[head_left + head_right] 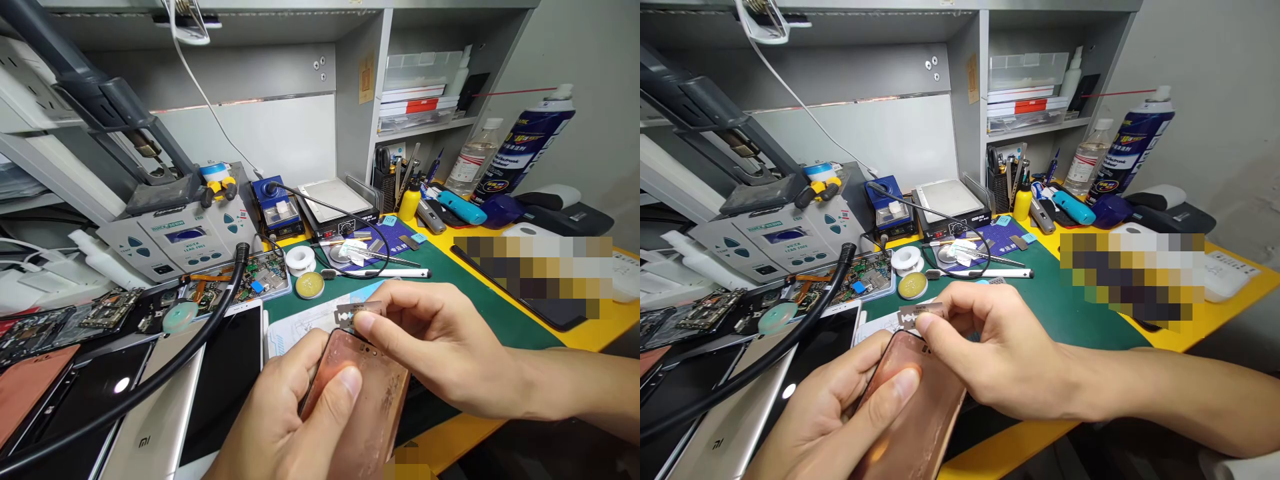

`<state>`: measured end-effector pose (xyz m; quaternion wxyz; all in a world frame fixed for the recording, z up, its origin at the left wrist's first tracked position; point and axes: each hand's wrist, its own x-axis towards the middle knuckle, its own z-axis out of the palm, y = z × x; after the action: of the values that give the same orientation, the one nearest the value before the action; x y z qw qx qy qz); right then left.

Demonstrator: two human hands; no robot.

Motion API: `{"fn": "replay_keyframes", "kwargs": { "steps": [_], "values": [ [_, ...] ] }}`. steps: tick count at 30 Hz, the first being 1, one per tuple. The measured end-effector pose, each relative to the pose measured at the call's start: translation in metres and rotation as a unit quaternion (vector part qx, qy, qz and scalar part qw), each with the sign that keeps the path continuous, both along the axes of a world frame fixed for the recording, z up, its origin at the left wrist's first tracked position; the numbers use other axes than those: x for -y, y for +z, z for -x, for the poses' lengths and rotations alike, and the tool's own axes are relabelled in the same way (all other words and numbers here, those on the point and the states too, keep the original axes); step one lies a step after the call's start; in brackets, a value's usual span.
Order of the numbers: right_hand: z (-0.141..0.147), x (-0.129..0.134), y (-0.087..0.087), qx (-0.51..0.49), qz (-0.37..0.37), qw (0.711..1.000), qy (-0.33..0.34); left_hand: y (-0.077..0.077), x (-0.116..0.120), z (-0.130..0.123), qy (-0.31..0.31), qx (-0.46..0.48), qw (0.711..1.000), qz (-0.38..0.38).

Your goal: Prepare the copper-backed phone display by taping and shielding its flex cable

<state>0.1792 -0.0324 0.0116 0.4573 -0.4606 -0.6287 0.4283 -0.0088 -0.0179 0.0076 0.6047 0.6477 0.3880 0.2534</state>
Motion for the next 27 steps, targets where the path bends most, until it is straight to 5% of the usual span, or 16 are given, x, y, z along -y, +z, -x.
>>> {"fn": "replay_keyframes", "kwargs": {
  "steps": [27],
  "values": [
    [-0.0005,0.0002,-0.0010,0.012,-0.025,1.000,0.007,-0.0018,0.0043,-0.0020,0.005,-0.053,0.998,-0.046]
  ]
}}
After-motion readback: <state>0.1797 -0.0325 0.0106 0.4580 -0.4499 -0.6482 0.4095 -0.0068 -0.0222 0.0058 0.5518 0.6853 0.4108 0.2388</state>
